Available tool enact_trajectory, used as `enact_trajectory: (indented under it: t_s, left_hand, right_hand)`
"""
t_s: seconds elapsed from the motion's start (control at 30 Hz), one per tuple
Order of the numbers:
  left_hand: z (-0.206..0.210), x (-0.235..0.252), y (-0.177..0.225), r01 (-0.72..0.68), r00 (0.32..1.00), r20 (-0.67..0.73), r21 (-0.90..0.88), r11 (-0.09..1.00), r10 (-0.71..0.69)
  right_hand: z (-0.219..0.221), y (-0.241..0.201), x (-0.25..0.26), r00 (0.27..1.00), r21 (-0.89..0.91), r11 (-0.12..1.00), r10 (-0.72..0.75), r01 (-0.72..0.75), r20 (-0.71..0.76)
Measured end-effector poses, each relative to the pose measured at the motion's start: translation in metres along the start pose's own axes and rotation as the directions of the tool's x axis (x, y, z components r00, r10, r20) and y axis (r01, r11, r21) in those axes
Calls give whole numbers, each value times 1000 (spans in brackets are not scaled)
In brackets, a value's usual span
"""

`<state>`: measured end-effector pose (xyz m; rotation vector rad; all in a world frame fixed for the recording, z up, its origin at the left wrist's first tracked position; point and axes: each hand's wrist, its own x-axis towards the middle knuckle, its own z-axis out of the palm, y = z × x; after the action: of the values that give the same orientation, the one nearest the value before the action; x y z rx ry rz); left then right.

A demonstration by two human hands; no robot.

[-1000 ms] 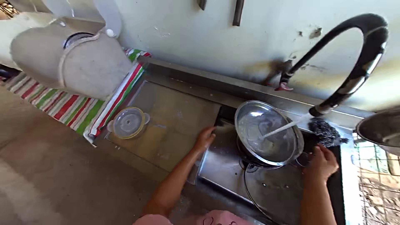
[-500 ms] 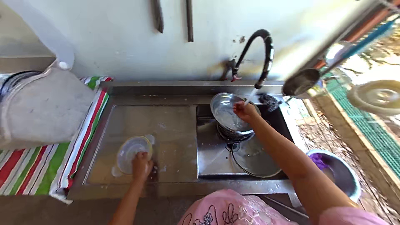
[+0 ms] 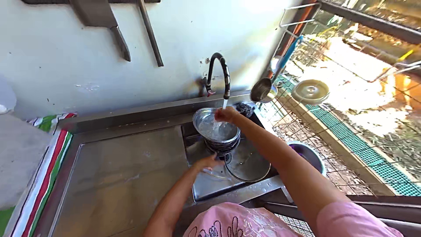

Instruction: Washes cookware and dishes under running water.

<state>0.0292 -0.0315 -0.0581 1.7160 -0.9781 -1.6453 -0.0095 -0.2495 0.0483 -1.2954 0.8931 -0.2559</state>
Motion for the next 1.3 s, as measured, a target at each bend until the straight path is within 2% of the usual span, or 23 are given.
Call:
enact_trajectory:
  t_s: [0.03, 0.07, 0.1, 0.13, 0.17, 0.23, 0.3, 0.37, 0.4, 0.47, 0.53, 0.6, 0.67, 0.77, 0.83, 0.9, 1.0, 1.17, 1.23, 1.3]
  left_hand:
    - [-13, 3, 5, -13, 992, -122, -276, 961, -21]
    - [-26, 9, 14, -75, 962, -266, -486, 871, -66]
    - [-40, 16, 25, -158, 914, -387, -611, 776, -119]
    - [-51, 22, 36, -237, 863, -481, -654, 719, -154]
    - [-59, 28, 44, -278, 818, -551, -631, 724, -166]
    - [-64, 38, 51, -253, 746, -647, -493, 832, -157]
    - [-65, 43, 50, -198, 707, -689, -411, 890, -161]
    - [-63, 46, 40, -189, 681, -709, -414, 891, -185]
    - [-61, 45, 38, -204, 674, -713, -434, 877, -196]
    - [-52, 37, 45, -249, 678, -710, -466, 849, -191]
    - [-46, 35, 58, -303, 692, -706, -477, 825, -154]
    - [-43, 46, 65, -339, 722, -682, -499, 797, -120]
    - [-42, 67, 70, -350, 740, -666, -497, 794, -91]
    - [-41, 96, 90, -223, 733, -676, -348, 911, -79]
    - [-44, 105, 112, -102, 715, -697, -181, 978, -55]
    - [-48, 104, 133, -59, 725, -688, -2, 998, 41]
    - [-55, 102, 160, -147, 722, -643, 218, 965, 256]
    - [-33, 74, 219, -208, 739, -517, 433, 877, 431]
    - [-28, 68, 225, -265, 720, -492, 457, 849, 489]
    - [-28, 66, 223, -317, 712, -500, 398, 861, 493]
  right_hand:
    - [-2, 0, 1, 1000, -7, 1000, -8, 8, 16]
    - [-4, 1, 2, 1000, -21, 1000, -5, 5, 29]
    - [-5, 2, 5, 1000, -45, 999, 3, -1, 29]
    - [-7, 3, 7, 1000, -85, 996, 7, -5, 23]
    - [-9, 6, 6, 1000, -152, 988, 3, -1, 14]
    - [-22, 17, 2, 1000, -392, 920, -23, 19, -5]
    - [-44, 33, -1, 995, -670, 742, -79, 20, -58]
    - [-66, 49, -12, 979, -778, 615, -40, -132, -198]
    - [-75, 57, -16, 964, -761, 619, -20, -197, -266]
    - [-93, 68, -23, 943, -637, 736, 7, -230, -333]
    - [-106, 71, -34, 941, -328, 926, 71, -185, -331]
    - [-116, 69, -53, 947, -7, 984, 168, -177, -275]
    - [-122, 65, -71, 948, 47, 988, 154, -146, -279]
    - [-127, 74, -87, 929, -43, 995, 66, -87, -364]
    - [-133, 91, -89, 913, 37, 996, 91, -83, -399]
    - [-138, 115, -87, 895, 183, 981, 144, -72, -421]
    - [-143, 148, -72, 898, 396, 918, 189, -19, -397]
    - [-143, 176, -40, 929, 619, 785, 205, 32, -308]
    - [-146, 176, -33, 950, 631, 776, 201, -4, -241]
    - [-149, 168, -28, 949, 466, 881, 214, -85, -233]
